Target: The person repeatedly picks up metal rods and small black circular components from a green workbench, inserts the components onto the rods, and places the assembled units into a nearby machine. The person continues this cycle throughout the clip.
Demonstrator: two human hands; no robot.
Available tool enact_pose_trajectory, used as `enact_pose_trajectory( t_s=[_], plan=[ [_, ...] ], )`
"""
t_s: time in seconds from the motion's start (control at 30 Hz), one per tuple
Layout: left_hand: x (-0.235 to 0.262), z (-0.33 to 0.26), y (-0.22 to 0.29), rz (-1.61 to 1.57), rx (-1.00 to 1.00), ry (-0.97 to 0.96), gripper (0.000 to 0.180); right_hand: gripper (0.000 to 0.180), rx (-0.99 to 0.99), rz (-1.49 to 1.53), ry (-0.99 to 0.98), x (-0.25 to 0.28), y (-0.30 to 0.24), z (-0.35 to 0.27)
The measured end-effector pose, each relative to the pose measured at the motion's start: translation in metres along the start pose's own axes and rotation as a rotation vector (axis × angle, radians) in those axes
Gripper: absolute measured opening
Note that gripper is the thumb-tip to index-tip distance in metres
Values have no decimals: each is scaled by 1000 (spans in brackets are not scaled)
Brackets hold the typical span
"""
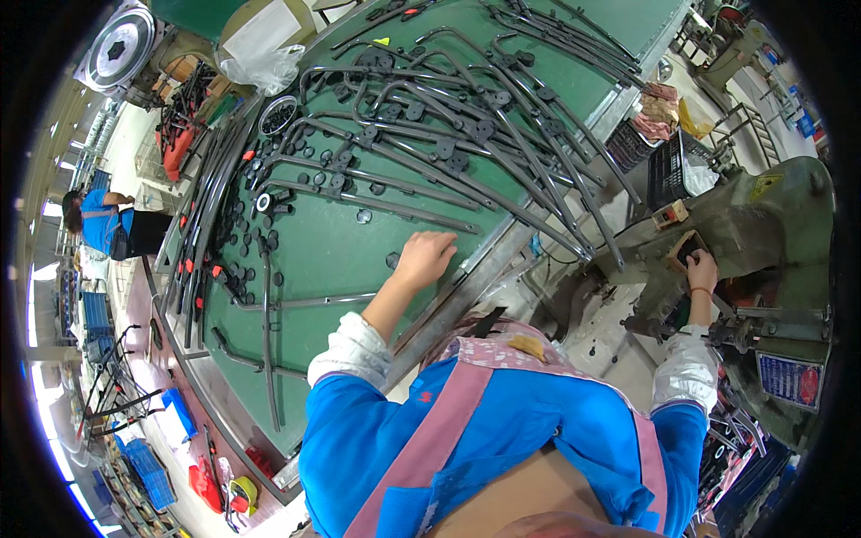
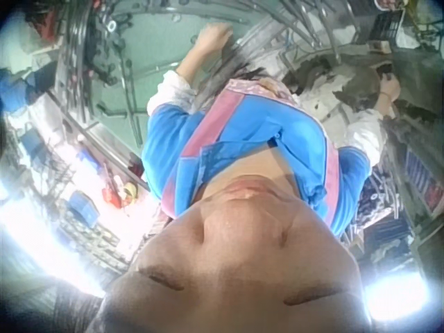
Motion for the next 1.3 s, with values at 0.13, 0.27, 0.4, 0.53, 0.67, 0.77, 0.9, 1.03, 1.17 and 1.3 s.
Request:
enact_pose_trajectory(
  t_s=[0.13,0.27,0.4,0.53,0.67,0.77,0.9,1.03,1.17,1.3],
  plan=[
    [-5,46,-27,167,-73,100,21,18,-61,-77,-47,4,-10,-2],
    [-10,81,-68,521,44,28,27,17,-52,-96,-42,0,-11,-1],
    [-9,80,-99,496,27,-123,40,17,-65,-89,-99,-6,-2,-1],
    [16,73,-111,390,-266,-209,55,19,-81,-225,-37,-21,7,1],
    [68,75,-81,381,-379,-145,69,22,-37,-177,11,-32,17,-2],
    [104,80,-46,427,-433,-147,76,24,-116,-99,-225,-6,-4,4],
    [119,80,30,465,-575,-107,74,23,-51,-179,-90,-12,-6,4],
    [114,70,99,291,-745,-297,67,34,-74,-20,-14,-8,7,0],
    [101,48,141,70,-820,-444,60,44,-43,111,375,-8,9,-10],
    [69,39,148,-77,-734,-429,56,43,-105,174,253,0,-12,-20]
  ],
)
Point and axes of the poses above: each hand's wrist, its own z-axis towards the middle knuckle, its own x-axis out of the back of the hand, y = z × x, the point moved 2 cm from there along z, towards the middle knuckle, and after that the axes turned 6 degrees about y, right-handed, at the moved point
